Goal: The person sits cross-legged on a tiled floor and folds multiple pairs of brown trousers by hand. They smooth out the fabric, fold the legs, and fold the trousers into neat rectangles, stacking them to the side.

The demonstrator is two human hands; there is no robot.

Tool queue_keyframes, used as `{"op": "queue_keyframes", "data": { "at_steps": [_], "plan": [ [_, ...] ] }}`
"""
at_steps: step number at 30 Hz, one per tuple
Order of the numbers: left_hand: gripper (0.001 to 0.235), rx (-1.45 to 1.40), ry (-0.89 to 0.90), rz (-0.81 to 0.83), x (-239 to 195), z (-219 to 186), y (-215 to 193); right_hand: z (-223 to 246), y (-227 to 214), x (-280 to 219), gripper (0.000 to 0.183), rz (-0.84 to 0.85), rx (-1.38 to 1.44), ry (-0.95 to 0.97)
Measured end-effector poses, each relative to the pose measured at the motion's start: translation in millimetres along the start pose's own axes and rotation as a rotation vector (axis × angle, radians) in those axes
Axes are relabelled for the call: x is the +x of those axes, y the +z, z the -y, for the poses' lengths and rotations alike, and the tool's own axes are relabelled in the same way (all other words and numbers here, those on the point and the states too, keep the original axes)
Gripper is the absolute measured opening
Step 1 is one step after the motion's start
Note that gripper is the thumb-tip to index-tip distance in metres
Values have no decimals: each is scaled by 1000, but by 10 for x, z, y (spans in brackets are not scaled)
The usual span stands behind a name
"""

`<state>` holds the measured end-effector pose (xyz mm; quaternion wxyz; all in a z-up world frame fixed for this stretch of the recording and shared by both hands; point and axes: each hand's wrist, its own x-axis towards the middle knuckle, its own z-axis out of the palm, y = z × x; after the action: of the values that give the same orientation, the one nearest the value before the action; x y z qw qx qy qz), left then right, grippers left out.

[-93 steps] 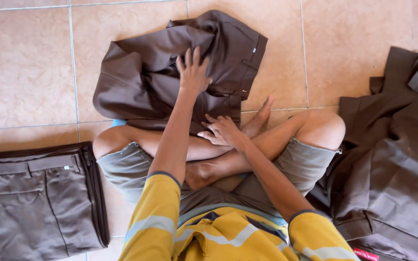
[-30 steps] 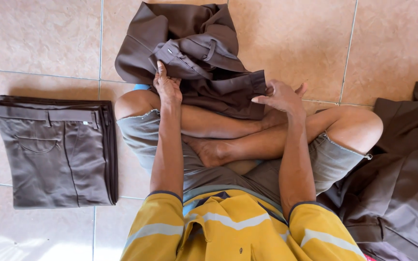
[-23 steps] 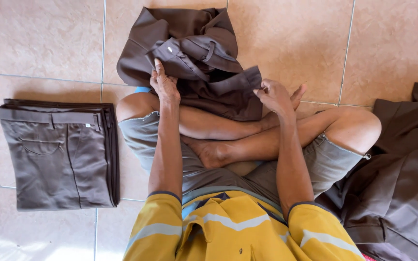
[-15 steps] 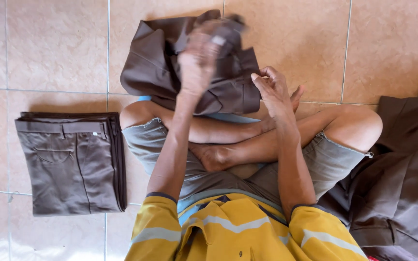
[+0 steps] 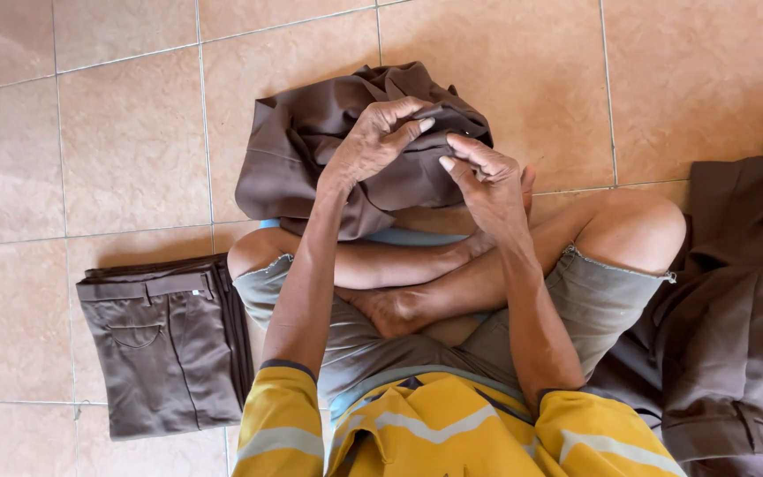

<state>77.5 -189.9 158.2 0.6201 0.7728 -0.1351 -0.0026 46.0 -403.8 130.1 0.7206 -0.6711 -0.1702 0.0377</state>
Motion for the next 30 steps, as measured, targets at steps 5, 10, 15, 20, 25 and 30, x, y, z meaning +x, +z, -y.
{"op": "queue_keyframes", "data": {
  "at_steps": [5,10,15,20,25,30],
  "plan": [
    [19,-145,-63,98,-101,27,-56,35,55,10,27,-83,-145,-54],
    [21,-84,-128,88,-267,-62,78,-45,184,45,21,-181,-251,-36],
    [19,386,-129,-245,-247,965,-10,-304,294,13,26,-275,-718,-347],
    [26,1009,-33,-370,-146,793,327,-1936,930,-381,43,576,-450,-68],
    [20,1022,255,-403,-53,832,1031,-802,2028,-120,99,642,-701,82],
    [15,1052,283,-523,10,703,653,-3006,2026,-623,77,677,-944,304]
  ]
}}
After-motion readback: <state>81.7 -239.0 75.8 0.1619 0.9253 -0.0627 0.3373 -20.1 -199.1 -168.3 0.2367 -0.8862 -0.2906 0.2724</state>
